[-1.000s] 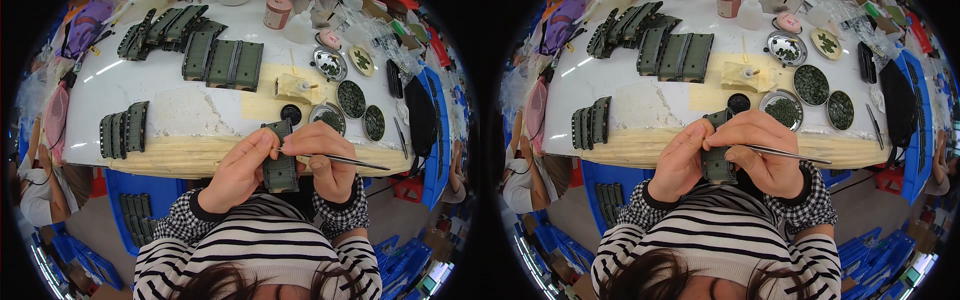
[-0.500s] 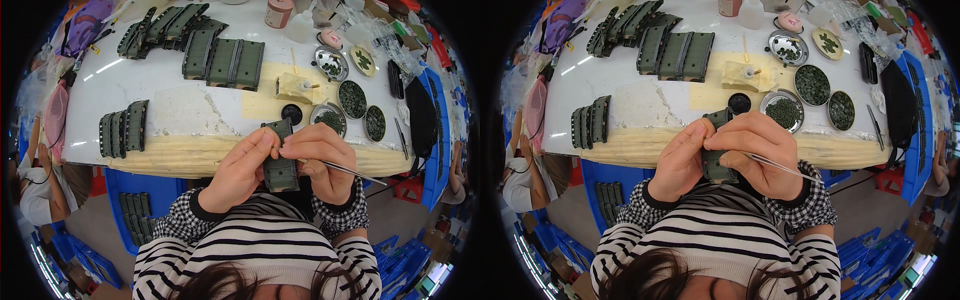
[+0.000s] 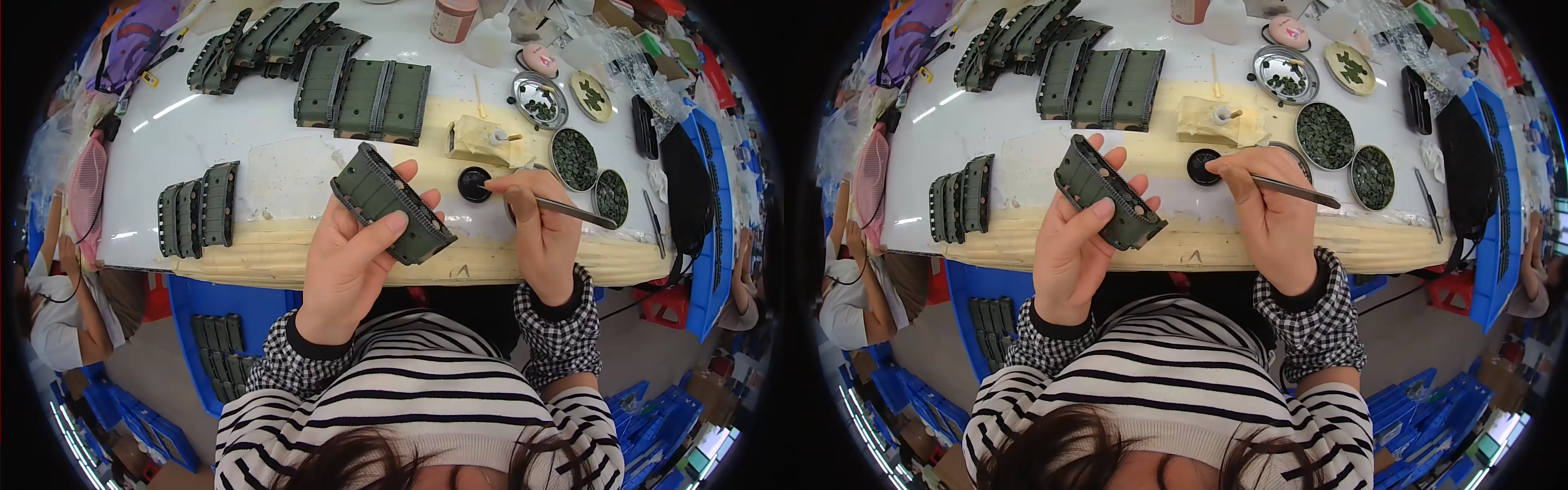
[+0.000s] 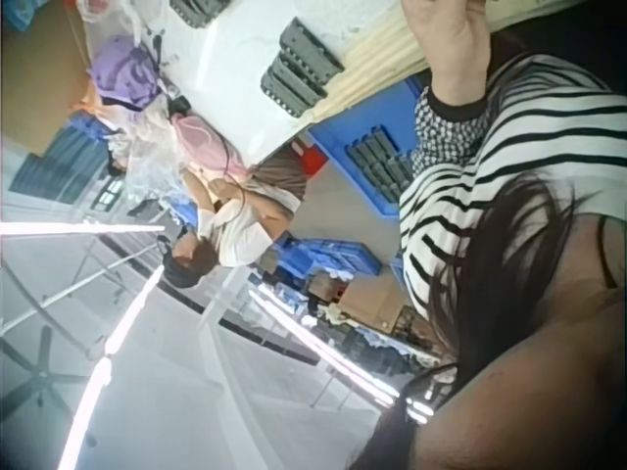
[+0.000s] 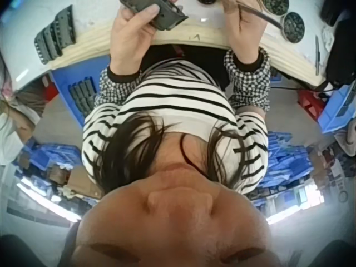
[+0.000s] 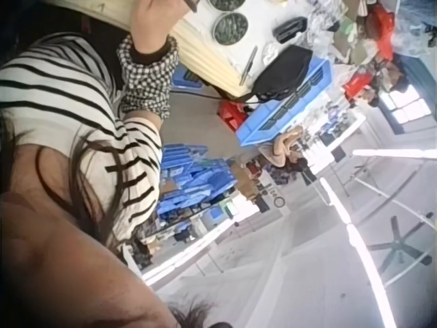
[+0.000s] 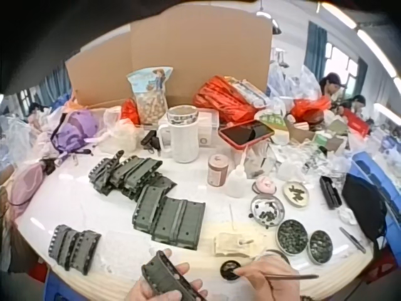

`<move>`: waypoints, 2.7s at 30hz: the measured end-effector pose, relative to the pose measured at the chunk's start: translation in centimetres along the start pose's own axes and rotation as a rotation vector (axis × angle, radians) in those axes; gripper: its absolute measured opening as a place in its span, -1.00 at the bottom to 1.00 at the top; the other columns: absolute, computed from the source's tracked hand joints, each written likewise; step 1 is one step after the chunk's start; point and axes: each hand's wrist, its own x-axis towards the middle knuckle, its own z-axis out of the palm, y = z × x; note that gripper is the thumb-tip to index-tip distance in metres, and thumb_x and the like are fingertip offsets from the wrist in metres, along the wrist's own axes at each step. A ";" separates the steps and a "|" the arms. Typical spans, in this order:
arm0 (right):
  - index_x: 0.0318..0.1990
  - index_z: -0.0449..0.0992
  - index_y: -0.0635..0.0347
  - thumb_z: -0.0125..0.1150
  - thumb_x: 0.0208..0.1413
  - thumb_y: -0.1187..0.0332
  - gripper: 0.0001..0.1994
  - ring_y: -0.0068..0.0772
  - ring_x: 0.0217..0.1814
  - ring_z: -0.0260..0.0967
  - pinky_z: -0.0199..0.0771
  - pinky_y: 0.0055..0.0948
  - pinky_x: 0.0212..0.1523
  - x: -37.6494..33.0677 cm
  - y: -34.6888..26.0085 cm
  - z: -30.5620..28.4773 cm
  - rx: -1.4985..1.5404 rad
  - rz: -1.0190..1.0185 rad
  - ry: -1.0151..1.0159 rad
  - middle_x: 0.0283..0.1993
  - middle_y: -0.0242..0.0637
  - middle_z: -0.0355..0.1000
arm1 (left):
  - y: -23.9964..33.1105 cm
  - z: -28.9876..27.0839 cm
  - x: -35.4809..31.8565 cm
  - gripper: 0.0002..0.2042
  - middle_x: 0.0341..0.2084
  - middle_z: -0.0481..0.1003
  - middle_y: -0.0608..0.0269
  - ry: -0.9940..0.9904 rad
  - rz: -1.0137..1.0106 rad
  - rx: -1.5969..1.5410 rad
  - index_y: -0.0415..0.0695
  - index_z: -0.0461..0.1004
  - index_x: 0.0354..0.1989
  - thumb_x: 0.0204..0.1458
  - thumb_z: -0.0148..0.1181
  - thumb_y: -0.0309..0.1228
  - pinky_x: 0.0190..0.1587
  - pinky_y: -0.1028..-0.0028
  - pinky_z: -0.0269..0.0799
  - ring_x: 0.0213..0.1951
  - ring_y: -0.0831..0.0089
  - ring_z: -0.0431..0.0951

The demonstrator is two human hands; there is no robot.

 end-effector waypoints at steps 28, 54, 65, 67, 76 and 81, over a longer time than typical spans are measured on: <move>-0.23 0.57 0.29 0.05 0.20 0.40 -0.81 -0.29 -0.23 0.41 0.39 -0.41 -0.18 -0.8 -3.5 -0.9 0.321 -0.274 -0.141 -0.23 -0.18 0.51 | 0.0 -0.5 0.2 -0.68 0.01 0.41 -0.01 0.096 -0.057 -0.192 -0.19 0.27 0.10 0.18 0.04 -0.42 0.03 0.39 0.51 0.05 0.34 0.47; -0.19 0.58 0.29 0.18 0.13 0.40 -0.83 -0.28 -0.15 0.50 0.48 -0.47 -0.15 -1.2 -4.1 0.8 0.287 -0.180 -0.190 -0.16 -0.11 0.51 | -0.7 0.2 0.0 -0.65 0.04 0.39 -0.01 0.122 -0.035 -0.088 -0.16 0.23 0.12 0.19 0.04 -0.38 0.06 0.38 0.50 0.03 0.36 0.48; -0.18 0.58 0.24 0.28 0.00 0.43 -0.79 -0.24 -0.09 0.51 0.51 -0.43 -0.17 -1.3 -4.3 0.6 0.210 -0.246 -0.202 -0.16 -0.15 0.51 | -0.8 0.1 0.2 -0.64 0.04 0.40 -0.03 0.107 -0.039 -0.097 -0.16 0.23 0.13 0.19 0.05 -0.37 0.02 0.36 0.50 0.01 0.34 0.50; -0.17 0.57 0.24 0.28 0.00 0.42 -0.78 -0.23 -0.08 0.51 0.51 -0.42 -0.17 -1.2 -4.4 0.5 0.198 -0.255 -0.210 -0.15 -0.15 0.50 | -0.8 0.1 0.2 -0.64 0.05 0.39 -0.03 0.102 -0.034 -0.088 -0.16 0.23 0.13 0.19 0.04 -0.37 0.02 0.36 0.50 0.00 0.34 0.50; -0.12 0.55 0.28 0.23 0.11 0.25 -0.71 -0.22 -0.09 0.49 0.49 -0.40 -0.10 -1.2 -4.4 0.3 0.239 -0.228 -0.208 -0.12 -0.11 0.50 | -0.7 0.2 0.3 -0.63 0.04 0.39 -0.03 0.100 -0.035 -0.086 -0.17 0.22 0.14 0.20 0.02 -0.34 0.03 0.36 0.49 -0.01 0.33 0.51; -0.12 0.54 0.28 0.02 0.25 0.08 -0.60 -0.23 -0.08 0.48 0.47 -0.40 -0.07 -1.8 -4.1 0.2 0.381 -0.212 -0.127 -0.09 -0.07 0.49 | -1.1 -0.3 0.4 -0.55 0.00 0.42 0.03 0.040 -0.048 -0.155 -0.12 0.17 0.23 0.24 -0.03 -0.19 0.00 0.41 0.50 -0.03 0.37 0.51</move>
